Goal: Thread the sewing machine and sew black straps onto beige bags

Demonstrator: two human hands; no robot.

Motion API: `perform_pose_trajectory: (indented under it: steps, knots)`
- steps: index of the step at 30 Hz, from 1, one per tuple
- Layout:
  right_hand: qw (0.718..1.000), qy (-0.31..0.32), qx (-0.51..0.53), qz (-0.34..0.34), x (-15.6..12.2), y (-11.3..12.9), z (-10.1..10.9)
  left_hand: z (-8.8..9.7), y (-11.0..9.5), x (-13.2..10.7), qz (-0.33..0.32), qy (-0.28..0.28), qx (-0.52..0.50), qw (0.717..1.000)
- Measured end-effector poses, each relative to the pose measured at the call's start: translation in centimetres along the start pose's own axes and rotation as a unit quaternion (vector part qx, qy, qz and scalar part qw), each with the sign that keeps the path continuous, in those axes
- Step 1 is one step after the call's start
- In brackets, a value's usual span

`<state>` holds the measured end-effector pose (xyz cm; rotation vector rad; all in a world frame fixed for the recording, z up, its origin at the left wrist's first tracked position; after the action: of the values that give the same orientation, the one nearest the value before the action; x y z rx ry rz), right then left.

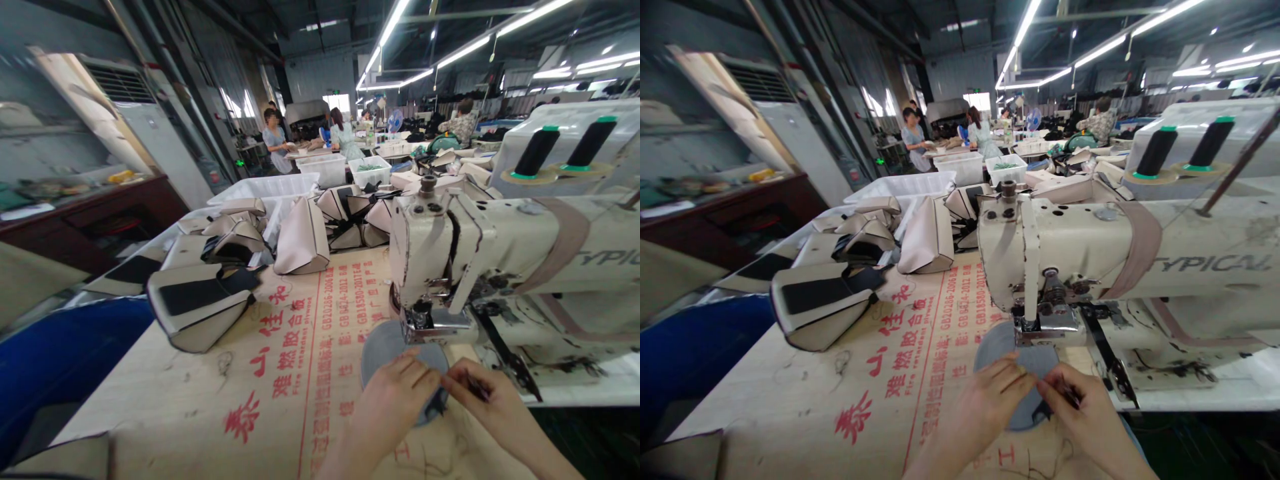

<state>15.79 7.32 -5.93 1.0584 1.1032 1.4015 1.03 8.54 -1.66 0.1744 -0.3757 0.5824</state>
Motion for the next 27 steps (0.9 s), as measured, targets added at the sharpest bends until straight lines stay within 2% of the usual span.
perform_pose_trajectory:
  steps: [3, 6, 9, 11, 14, 18, 24, 27]
  knots:
    - [1.000, -0.030, 0.009, 0.003, 1.5, 0.3, 0.7, -0.4, 1.2, 0.4, 0.057, -0.032, 0.008, 0.998]
    - [0.993, -0.109, 0.052, -0.006, 3.2, 0.0, 1.2, -1.0, 3.0, 0.7, 0.181, -0.082, -0.016, 0.980]
    - [0.975, -0.203, 0.086, -0.004, 4.2, -0.2, 1.2, -1.9, 4.5, 1.3, 0.266, -0.054, -0.039, 0.962]
    - [0.974, -0.207, 0.090, -0.003, 4.7, -0.1, 0.8, -2.3, 5.0, 1.9, 0.275, -0.027, -0.061, 0.959]
    - [0.981, -0.176, 0.085, -0.009, 5.5, 0.3, 0.3, -2.4, 5.2, 2.1, 0.266, -0.013, -0.131, 0.955]
    - [0.981, -0.178, 0.074, -0.019, 5.9, -0.2, 0.3, -2.0, 4.8, 0.6, 0.270, -0.011, -0.178, 0.946]
    - [0.976, -0.191, 0.089, -0.047, 4.3, -1.6, 0.4, -1.1, 3.8, -1.8, 0.313, -0.077, -0.188, 0.928]
    - [0.982, -0.155, 0.099, -0.052, 3.5, -1.3, 0.1, -1.2, 3.5, -1.8, 0.318, -0.090, -0.200, 0.922]
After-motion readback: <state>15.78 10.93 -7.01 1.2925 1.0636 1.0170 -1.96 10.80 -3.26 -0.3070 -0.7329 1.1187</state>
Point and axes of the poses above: each hand's wrist, its own x-axis towards the middle knuckle, its own z-axis out of the back of the hand, y = z × x, the point moved 4 cm from there along x, towards the middle knuckle, and after that the axes turned 14 degrees about x, right-handed, at the moved point
